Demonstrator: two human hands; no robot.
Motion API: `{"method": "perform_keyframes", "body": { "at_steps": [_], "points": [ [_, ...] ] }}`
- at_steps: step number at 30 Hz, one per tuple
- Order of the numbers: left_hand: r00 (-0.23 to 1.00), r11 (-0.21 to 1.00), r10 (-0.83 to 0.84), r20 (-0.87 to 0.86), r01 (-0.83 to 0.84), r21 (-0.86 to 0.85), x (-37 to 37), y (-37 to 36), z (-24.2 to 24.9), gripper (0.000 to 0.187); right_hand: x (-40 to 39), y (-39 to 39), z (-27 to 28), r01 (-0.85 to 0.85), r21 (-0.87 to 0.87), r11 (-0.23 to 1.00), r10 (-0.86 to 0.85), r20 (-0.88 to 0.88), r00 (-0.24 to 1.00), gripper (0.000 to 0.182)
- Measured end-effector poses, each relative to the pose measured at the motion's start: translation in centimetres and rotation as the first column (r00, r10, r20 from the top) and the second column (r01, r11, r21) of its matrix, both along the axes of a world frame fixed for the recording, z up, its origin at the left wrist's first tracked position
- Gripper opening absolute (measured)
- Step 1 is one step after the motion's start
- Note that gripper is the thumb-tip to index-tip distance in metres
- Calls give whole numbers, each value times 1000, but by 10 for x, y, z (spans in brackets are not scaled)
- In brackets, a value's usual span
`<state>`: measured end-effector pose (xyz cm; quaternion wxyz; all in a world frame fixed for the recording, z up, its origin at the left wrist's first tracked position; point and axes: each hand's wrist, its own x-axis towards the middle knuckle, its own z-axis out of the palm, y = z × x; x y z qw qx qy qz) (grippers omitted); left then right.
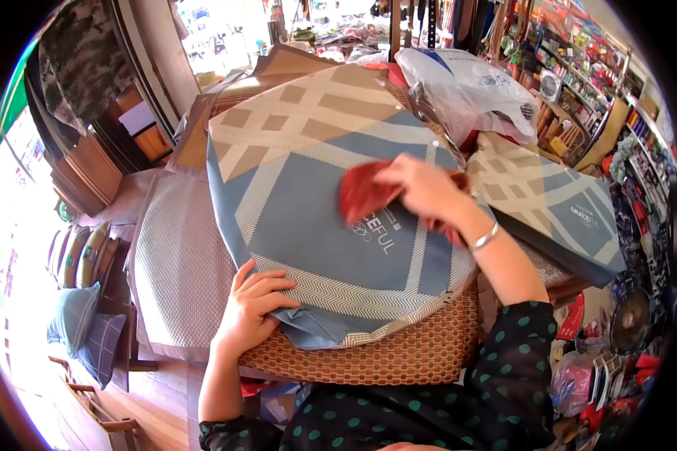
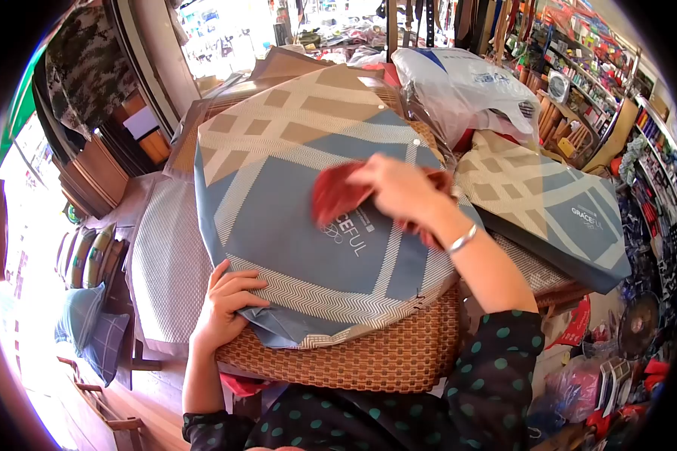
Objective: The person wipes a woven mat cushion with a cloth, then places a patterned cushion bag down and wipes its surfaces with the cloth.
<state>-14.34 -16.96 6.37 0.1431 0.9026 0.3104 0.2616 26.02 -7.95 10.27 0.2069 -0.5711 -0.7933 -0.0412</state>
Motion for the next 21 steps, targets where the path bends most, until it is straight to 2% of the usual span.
{"method": "perform_keyframes", "body": {
  "at_steps": [1, 3, 4, 5, 7, 8, 9, 11, 12, 13, 15, 17, 18, 19, 21],
  "points": [
    [1000, 1000, 13, 26, -13, -16, 3, 0, 2, 38, 23, 11, 0, 173, 55, 983, -173, -1, 985, 43],
    [998, 999, 30, 48, -28, -39, 3, -2, 3, 35, 40, 17, -1, 285, 129, 950, -287, -3, 958, 39],
    [999, 999, 30, 45, -28, -39, 4, -2, 3, 34, 51, 23, 6, 412, 70, 908, -414, 19, 910, 39],
    [999, 999, 30, 39, -29, -38, 4, -1, 4, 34, 43, 17, 4, 413, 73, 908, -416, 19, 909, 39],
    [999, 1000, 21, 34, -20, -14, 2, 2, -1, 36, 8, -5, -4, 71, 53, 996, -73, 41, 996, 41],
    [1000, 1000, 11, 23, -11, 3, 1, 3, -3, 38, -5, -14, -6, -19, 34, 999, 18, 37, 999, 42],
    [1000, 1000, 11, 23, -11, 3, 0, 4, -4, 38, -20, -24, -5, -111, 18, 994, 110, 33, 993, 43],
    [998, 1000, 19, 56, -19, -10, -3, 4, -7, 37, -56, -54, -11, -455, 0, 891, 453, 86, 887, 45],
    [998, 1000, 19, 57, -18, -10, -1, 5, -6, 37, -56, -56, -5, -447, -45, 893, 449, 71, 891, 45],
    [999, 999, 26, 45, -25, -21, -3, 1, -5, 37, -36, -38, -6, -343, -93, 935, 333, -110, 937, 43],
    [999, 999, 30, 42, -29, -18, 3, 4, -1, 37, -23, -27, -4, -236, -2, 972, 236, -44, 971, 41],
    [997, 998, 62, 36, -62, -1, 2, -1, 0, 24, -3, -14, 4, 25, 114, 993, -26, 7, 1000, 40],
    [996, 998, 70, 46, -70, -8, 3, -1, 0, 24, -15, -30, -2, -65, 8, 998, 65, 32, 997, 41],
    [996, 998, 70, 47, -70, -8, 5, 5, 3, 24, -17, -32, 2, -71, -16, 997, 71, 20, 997, 42],
    [997, 997, 76, 31, -75, -26, 3, -1, 1, 23, -59, -74, 1, -452, -92, 887, 444, -97, 891, 40]
  ]
}}
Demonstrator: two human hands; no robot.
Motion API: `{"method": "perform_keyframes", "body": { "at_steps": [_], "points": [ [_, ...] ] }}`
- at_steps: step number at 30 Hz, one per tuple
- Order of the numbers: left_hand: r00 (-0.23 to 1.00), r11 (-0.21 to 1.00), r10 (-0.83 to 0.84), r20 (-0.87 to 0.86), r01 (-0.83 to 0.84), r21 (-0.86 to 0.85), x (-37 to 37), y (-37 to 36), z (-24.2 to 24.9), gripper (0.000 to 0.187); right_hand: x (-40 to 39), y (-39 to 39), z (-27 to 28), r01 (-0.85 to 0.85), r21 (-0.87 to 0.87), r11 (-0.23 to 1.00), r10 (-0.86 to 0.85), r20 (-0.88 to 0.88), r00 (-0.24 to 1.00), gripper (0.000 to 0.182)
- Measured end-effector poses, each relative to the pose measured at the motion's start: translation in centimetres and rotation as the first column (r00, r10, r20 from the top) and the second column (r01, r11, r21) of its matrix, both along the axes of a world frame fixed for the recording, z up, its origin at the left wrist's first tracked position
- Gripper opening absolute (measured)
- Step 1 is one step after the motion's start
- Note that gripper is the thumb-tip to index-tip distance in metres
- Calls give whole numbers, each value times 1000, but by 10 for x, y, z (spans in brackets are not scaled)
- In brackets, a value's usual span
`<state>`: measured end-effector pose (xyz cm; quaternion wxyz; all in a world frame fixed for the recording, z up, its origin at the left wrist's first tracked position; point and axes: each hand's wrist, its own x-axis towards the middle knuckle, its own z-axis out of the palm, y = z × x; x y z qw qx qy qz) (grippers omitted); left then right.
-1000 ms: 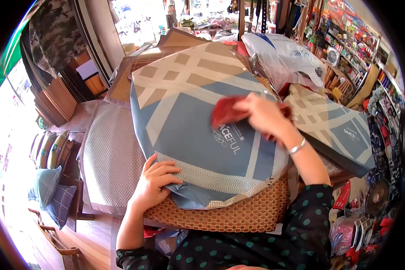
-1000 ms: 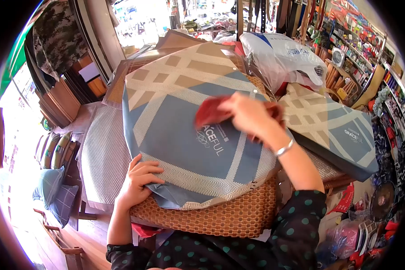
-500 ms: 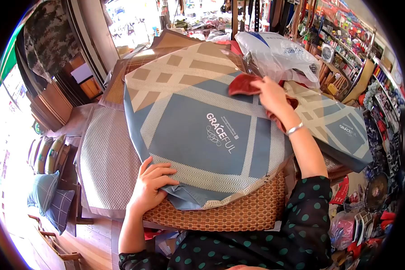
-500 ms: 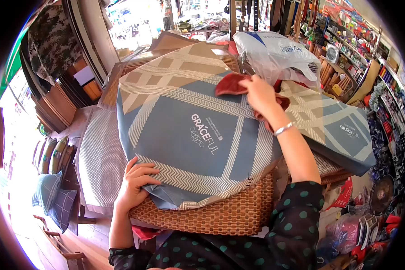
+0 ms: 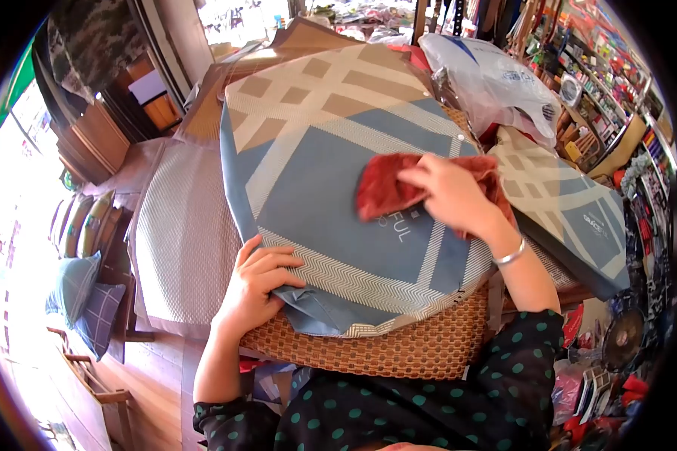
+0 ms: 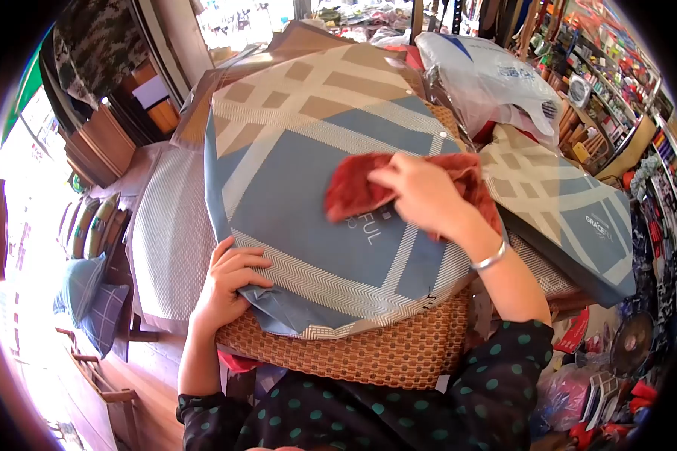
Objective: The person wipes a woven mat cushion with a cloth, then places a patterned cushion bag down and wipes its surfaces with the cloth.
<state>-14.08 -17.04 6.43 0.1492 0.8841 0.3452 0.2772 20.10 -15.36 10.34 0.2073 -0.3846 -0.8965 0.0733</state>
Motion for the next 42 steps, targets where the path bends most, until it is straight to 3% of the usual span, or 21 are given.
{"method": "perform_keyframes", "body": {
  "at_steps": [4, 5, 6, 8, 10, 13, 14, 16, 17, 18, 20, 21, 23, 27, 28, 30, 32, 35, 36, 38, 42],
  "points": [
    [1000, 1000, -6, 9, 6, 15, 0, 0, -2, 21, -29, -39, 0, -368, -121, 922, 371, 6, 929, 39],
    [1000, 1000, -8, 9, 8, 18, 0, -1, -3, 20, -28, -44, 11, -342, -173, 924, 364, 119, 924, 33],
    [1000, 1000, 9, 9, -9, -8, -3, -4, -7, 20, -3, -39, 14, -333, -275, 902, 338, -29, 941, 22],
    [999, 999, -31, 26, 30, 33, -2, 0, -5, 34, 13, -37, 22, -225, -386, 895, 237, -17, 971, 16],
    [999, 999, -32, 23, 32, 23, -3, 2, -3, 35, 46, -32, 23, 22, -266, 964, 9, 117, 993, 19],
    [999, 998, -41, 16, 40, 43, 0, 3, -5, 33, 56, -26, 32, 221, -328, 918, -165, 190, 968, 26],
    [999, 998, -46, 18, 45, 42, 2, 5, -4, 33, 26, -31, 29, 44, -275, 960, -21, 89, 996, 27],
    [1000, 999, -5, -1, 5, 34, 4, 5, -2, 18, 0, -40, 18, -113, -235, 965, 126, 40, 991, 32],
    [1000, 1000, -5, -4, 5, 23, 3, 5, -3, 18, -21, -45, 6, -296, -257, 920, 278, -106, 955, 25],
    [1000, 1000, 20, -7, -20, 23, 0, 0, -5, 17, -53, -63, -8, -296, -38, 954, 299, 92, 950, 18],
    [999, 998, 45, -5, -45, 36, -2, 3, -5, 16, -53, -63, -9, -290, -5, 957, 289, 68, 955, 13],
    [999, 999, 35, 5, -35, 42, -4, 2, -6, 21, -44, -57, -5, -315, -106, 943, 320, 29, 947, 13],
    [999, 998, 16, 32, -18, 56, -5, 0, -7, 27, -11, -51, 6, -271, -207, 940, 285, 40, 958, 13],
    [997, 1000, 16, 69, -17, 21, -6, 0, -8, 27, 55, -68, 22, 187, -172, 967, -160, 161, 974, 13],
    [998, 999, 23, 65, -25, 27, -5, 1, -7, 27, 70, -73, 20, 300, -199, 933, -286, 96, 954, 12],
    [998, 1000, 14, 60, -15, 25, -2, 2, -6, 27, 74, -78, 23, 343, -202, 917, -330, 95, 939, 10],
    [998, 999, 37, 48, -39, 32, -1, 4, -6, 26, 38, -86, 21, 223, -27, 974, -219, 111, 969, 11],
    [996, 994, 71, 48, -75, 75, -1, 2, -7, 18, -31, -96, 2, -189, 46, 981, 185, 80, 979, 7],
    [994, 988, 104, 46, -109, 107, -4, 2, -8, 15, -48, -103, -9, -212, 123, 970, 207, 49, 977, 7],
    [991, 987, 115, 72, -122, 101, -12, 2, -9, 13, -41, -103, -17, -201, 94, 975, 206, -46, 977, 9],
    [984, 981, 148, 102, -159, 109, -25, -4, -11, 14, 26, -106, -9, 226, 214, 950, -241, 47, 969, 12]
  ]
}}
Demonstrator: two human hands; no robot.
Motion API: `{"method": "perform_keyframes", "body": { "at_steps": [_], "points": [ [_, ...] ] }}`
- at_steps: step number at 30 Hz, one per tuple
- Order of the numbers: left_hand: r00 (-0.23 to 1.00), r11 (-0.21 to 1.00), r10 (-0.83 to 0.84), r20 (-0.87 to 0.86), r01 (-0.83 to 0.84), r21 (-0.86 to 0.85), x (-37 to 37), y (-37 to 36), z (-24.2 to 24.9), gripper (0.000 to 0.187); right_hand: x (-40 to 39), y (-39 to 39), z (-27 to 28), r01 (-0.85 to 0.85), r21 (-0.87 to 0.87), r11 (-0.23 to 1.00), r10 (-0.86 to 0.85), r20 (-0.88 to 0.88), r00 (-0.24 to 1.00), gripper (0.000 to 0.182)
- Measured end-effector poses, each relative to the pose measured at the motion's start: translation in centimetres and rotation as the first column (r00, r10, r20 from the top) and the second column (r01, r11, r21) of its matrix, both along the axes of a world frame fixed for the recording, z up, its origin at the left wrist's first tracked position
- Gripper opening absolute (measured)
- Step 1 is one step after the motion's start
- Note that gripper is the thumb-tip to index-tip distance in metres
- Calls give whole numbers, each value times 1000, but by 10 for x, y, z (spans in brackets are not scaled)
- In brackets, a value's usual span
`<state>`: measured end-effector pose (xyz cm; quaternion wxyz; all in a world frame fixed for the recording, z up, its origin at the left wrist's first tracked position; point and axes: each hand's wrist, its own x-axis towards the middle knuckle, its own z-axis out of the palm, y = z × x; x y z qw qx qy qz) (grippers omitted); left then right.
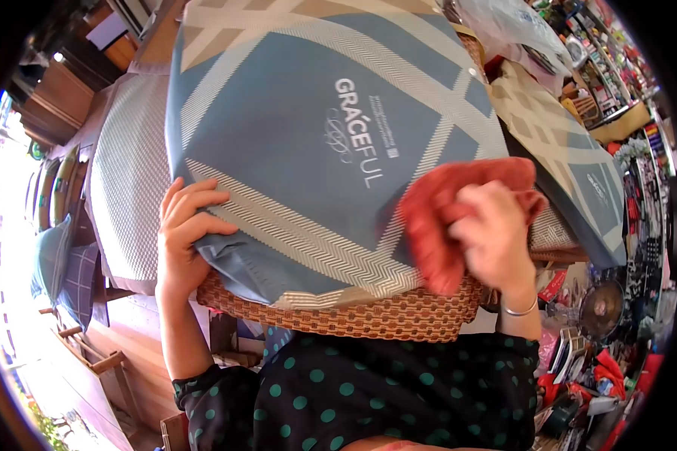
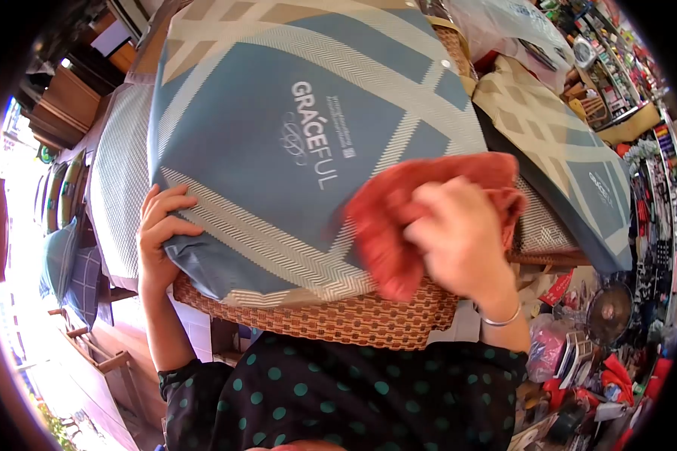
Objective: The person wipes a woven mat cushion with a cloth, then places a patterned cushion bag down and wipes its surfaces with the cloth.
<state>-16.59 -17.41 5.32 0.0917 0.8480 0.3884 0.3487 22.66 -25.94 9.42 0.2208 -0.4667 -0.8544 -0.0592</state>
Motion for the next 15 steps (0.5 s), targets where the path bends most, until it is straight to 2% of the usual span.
{"method": "perform_keyframes", "body": {
  "at_steps": [2, 4, 6, 8, 10, 12, 14, 15],
  "points": [
    [999, 1000, 22, 27, -22, -2, 0, 1, -3, 14, 34, -2, -10, 268, 78, 960, -257, -127, 958, 15],
    [998, 999, 52, 43, -53, 11, 3, 2, -4, 15, 39, -7, -22, 451, 36, 892, -428, -255, 867, 17],
    [998, 999, 50, 40, -50, 17, 6, 5, -4, 16, 6, -19, -10, 355, 143, 924, -347, -80, 934, 14],
    [998, 997, 67, 16, -67, 22, 7, 7, -4, 16, -34, -33, -2, 12, 77, 997, -12, -6, 1000, 11],
    [998, 997, 66, -7, -66, 35, 6, 7, -4, 16, -64, -37, -21, -192, 54, 980, 197, -107, 975, 11],
    [997, 996, 76, -26, -74, 49, 1, 5, -2, 17, -46, -35, -16, -149, 0, 989, 148, -107, 983, 10],
    [997, 997, 70, -20, -70, 41, -3, 3, -2, 16, -12, -31, -10, 91, 25, 996, -90, -46, 995, 9],
    [998, 997, 65, -9, -64, 47, 2, 2, -5, 16, 15, -28, -19, 216, 54, 975, -207, -147, 967, 12]
  ]
}}
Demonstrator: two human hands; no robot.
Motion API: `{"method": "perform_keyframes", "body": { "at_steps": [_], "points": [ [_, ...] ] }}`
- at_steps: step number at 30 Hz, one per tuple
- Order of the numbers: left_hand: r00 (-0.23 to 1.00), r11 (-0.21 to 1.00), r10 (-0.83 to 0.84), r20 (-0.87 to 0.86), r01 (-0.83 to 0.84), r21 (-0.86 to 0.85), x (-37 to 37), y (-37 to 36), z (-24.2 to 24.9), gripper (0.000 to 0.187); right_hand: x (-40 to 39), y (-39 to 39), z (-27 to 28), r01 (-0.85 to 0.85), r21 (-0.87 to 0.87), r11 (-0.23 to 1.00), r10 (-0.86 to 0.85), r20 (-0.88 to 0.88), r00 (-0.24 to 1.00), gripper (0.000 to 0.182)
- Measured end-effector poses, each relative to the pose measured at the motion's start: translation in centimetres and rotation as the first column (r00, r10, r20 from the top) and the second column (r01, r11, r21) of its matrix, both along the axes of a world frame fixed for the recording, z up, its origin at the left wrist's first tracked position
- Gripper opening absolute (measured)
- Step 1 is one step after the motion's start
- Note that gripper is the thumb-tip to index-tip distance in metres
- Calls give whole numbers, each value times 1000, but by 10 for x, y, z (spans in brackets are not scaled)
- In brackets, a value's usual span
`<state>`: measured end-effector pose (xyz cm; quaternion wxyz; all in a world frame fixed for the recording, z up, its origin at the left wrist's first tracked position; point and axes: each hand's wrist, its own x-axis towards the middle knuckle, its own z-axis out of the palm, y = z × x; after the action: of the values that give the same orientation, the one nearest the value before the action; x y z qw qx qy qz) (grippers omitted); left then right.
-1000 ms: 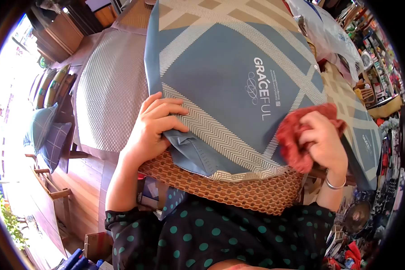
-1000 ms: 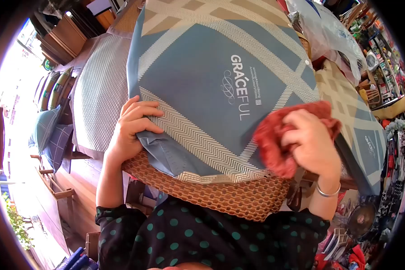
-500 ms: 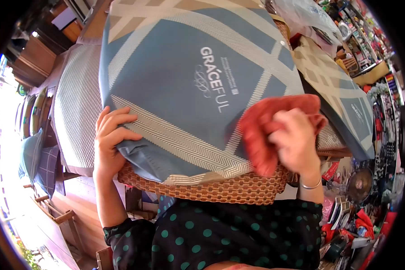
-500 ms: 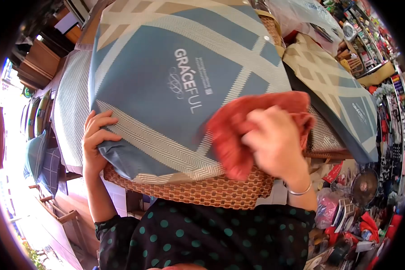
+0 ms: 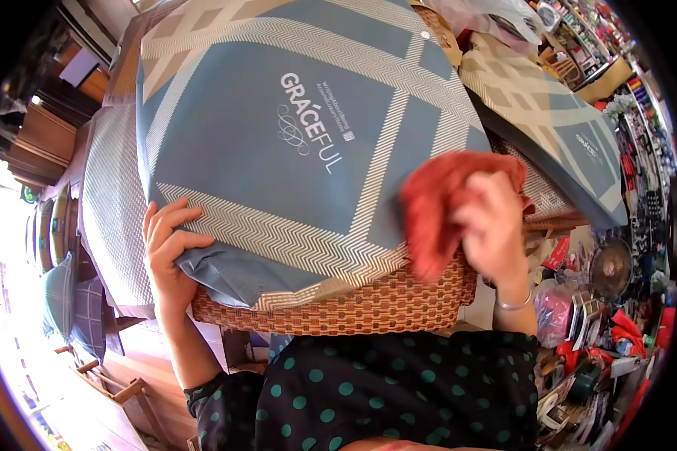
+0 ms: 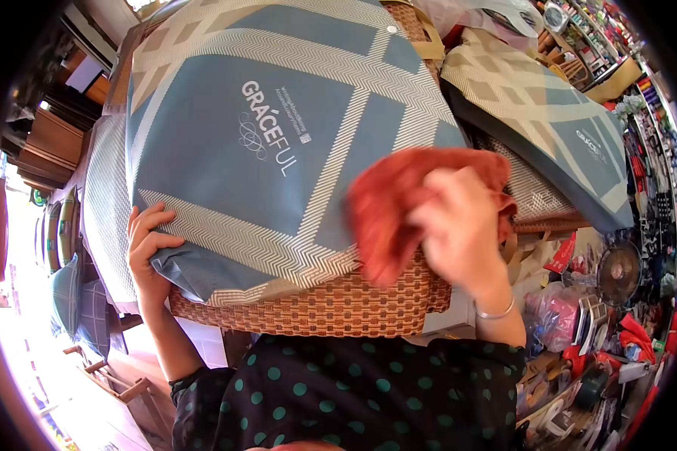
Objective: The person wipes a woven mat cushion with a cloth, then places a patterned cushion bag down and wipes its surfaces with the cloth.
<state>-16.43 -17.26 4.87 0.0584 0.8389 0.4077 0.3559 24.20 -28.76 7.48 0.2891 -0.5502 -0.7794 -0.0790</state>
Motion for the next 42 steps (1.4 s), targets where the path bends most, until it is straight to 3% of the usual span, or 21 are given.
{"method": "perform_keyframes", "body": {
  "at_steps": [3, 4, 5, 8, 11, 15, 18, 19, 21, 22, 23, 25, 27, 30, 31, 34, 36, 38, 39, 41, 42],
  "points": [
    [1000, 1000, 1, 30, 0, -21, 1, 1, 0, 16, 22, 11, -6, 197, -6, 980, -194, -186, 963, 24],
    [999, 1000, 1, 35, 0, -12, 1, 3, 1, 16, 11, 7, -3, 241, 33, 970, -237, -94, 967, 22],
    [999, 1000, -9, 34, 10, -16, 2, 4, 1, 16, -1, 5, 1, 192, 110, 975, -196, 20, 980, 19],
    [999, 1000, -29, 18, 30, -11, 4, 6, 0, 16, -56, -5, 8, -236, -21, 972, 237, 133, 962, 11],
    [999, 999, -33, 22, 33, 8, 4, 4, 2, 16, -56, 9, 14, -331, -104, 938, 330, -28, 943, 11],
    [992, 992, -117, 40, 119, -51, 3, 2, 1, 20, 1, 55, 13, 35, 36, 999, -35, -18, 999, 17],
    [987, 987, -156, 51, 158, -38, 5, 6, 4, 22, 16, 83, 21, 179, 38, 983, -181, 56, 982, 18],
    [982, 982, -178, 57, 182, -57, 6, 8, 4, 22, 7, 81, 24, 136, 10, 991, -136, 143, 980, 16],
    [979, 978, -194, 62, 197, -64, 5, 8, 5, 21, -37, 76, 33, -199, -92, 976, 210, 133, 969, 9],
    [975, 972, -218, 50, 221, -83, 5, 8, 6, 21, -57, 73, 33, -357, -221, 908, 391, 134, 911, 10],
    [970, 965, -242, 36, 244, -100, 4, 9, 7, 21, -74, 72, 27, -518, -218, 827, 549, 112, 828, 12],
    [966, 960, -257, 31, 259, -107, 1, 8, 5, 22, -87, 84, 25, -631, -334, 700, 659, -39, 751, 15],
    [962, 956, -271, 23, 272, -107, -3, 6, 5, 24, -67, 123, 24, -592, -247, 767, 605, -29, 796, 17],
    [957, 950, -288, 41, 291, -115, -2, 3, 6, 18, -11, 187, 21, -198, -176, 964, 213, 68, 975, 17],
    [959, 953, -281, 41, 284, -102, -2, 2, 7, 18, 1, 200, 22, -95, -91, 991, 103, 91, 990, 17],
    [950, 943, -311, 36, 313, -116, -2, 4, 10, 20, -8, 206, 25, -4, -104, 995, 23, 181, 983, 19],
    [945, 939, -326, 42, 328, -104, -3, 6, 8, 25, -53, 182, 26, -305, -214, 928, 335, 120, 935, 21],
    [942, 933, -334, 34, 335, -128, -6, 7, 7, 29, -93, 153, 18, -594, -209, 777, 628, 190, 754, 17],
    [940, 932, -340, 25, 340, -124, -10, 8, 8, 29, -105, 136, 32, -624, -373, 686, 701, 111, 704, 18],
    [960, 955, -280, -16, 277, -105, -27, 10, 11, 29, -100, 136, 43, -653, -434, 620, 720, -16, 694, 19],
    [977, 976, -209, -31, 206, -72, -37, 13, 12, 25, -90, 147, 41, -576, -408, 709, 649, 57, 759, 20]
  ]
}}
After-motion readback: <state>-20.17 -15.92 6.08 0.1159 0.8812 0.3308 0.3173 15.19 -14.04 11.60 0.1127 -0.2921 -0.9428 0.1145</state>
